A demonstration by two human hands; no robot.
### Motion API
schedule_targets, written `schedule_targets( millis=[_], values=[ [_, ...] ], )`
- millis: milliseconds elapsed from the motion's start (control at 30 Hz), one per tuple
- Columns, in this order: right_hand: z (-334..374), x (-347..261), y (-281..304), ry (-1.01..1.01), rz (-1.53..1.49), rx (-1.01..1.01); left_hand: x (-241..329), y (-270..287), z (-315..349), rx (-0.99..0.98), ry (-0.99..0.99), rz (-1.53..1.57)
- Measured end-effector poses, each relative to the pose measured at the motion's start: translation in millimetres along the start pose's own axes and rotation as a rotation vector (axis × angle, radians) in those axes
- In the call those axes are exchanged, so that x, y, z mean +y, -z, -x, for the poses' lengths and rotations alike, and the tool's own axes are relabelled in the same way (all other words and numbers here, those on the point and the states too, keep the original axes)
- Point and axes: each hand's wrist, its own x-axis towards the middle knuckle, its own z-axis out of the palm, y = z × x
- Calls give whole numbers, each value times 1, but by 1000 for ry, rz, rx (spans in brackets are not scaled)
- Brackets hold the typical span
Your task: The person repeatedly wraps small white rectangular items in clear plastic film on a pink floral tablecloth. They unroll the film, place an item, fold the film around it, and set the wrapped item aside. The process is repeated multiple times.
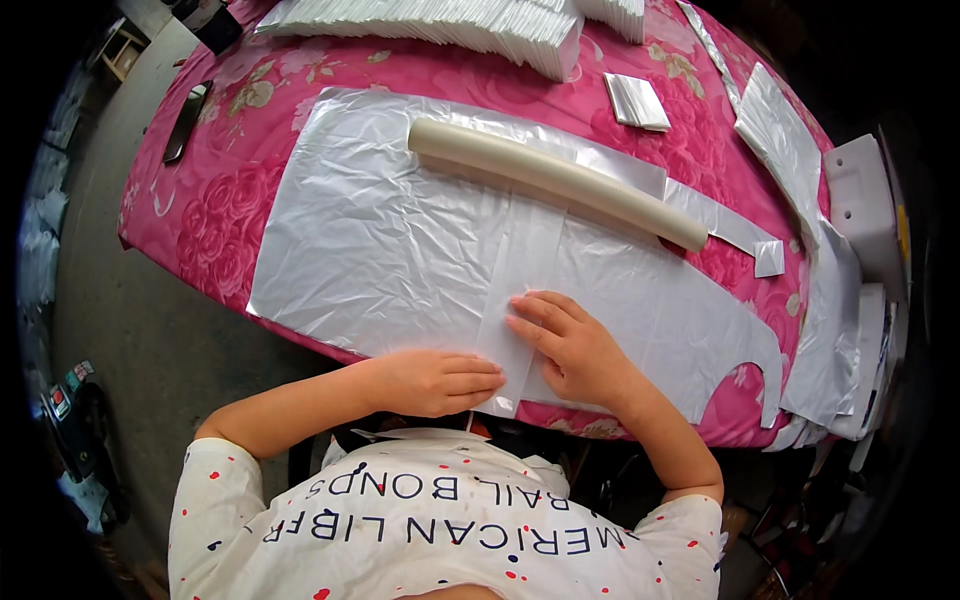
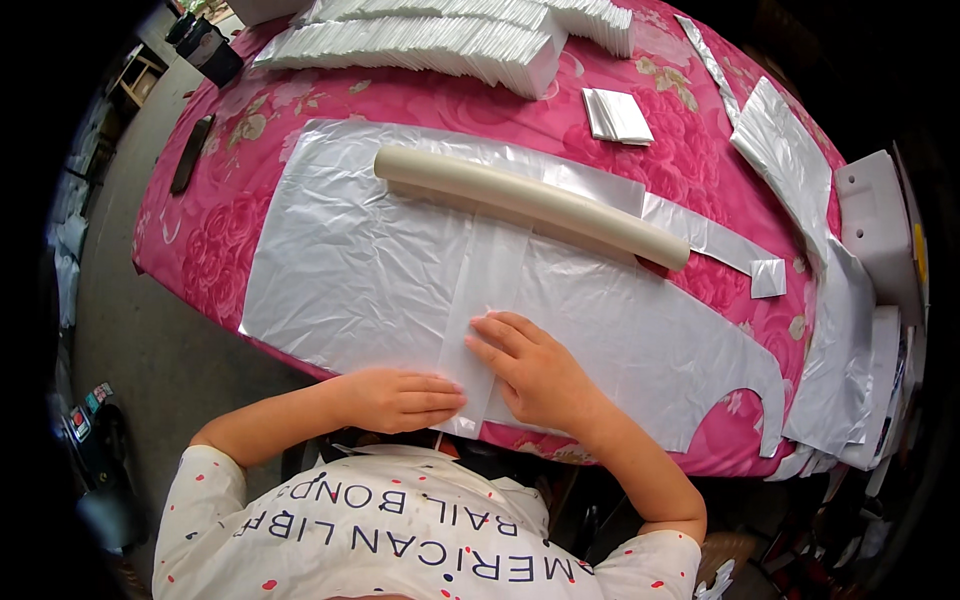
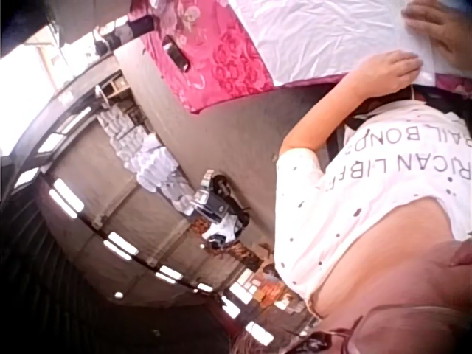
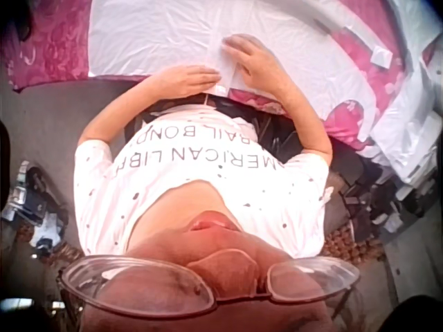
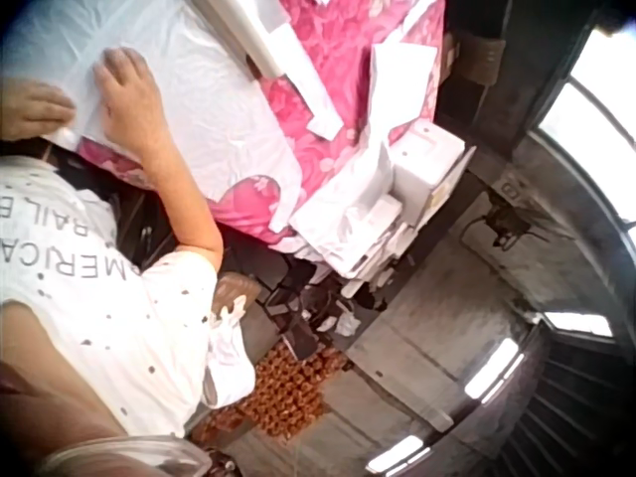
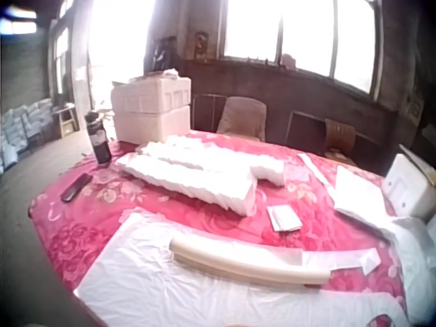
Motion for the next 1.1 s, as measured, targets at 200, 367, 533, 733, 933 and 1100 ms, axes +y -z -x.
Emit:
schedule_targets(
  millis=[200, 367, 533, 733, 933, 1100],
  values=[
    [3, -4, -9, -36, 59, 82, -4, 8, -8, 322, 266, 324],
    [5, 4, -24, -35, 207, 212, -14, 15, -24, 137, 422, -22],
    [3, 8, -19, 0, 220, 244, -23, 9, -21, 110, 422, -112],
    [-9, 14, -5, -250, -49, 345, -32, 17, -34, 249, 744, 254],
    [-41, 21, 25, -921, -514, 26, -38, 22, -51, 442, 1020, 410],
    [-49, 32, 31, -989, -595, -84, -27, -1, -52, 65, 647, -161]
  ],
)
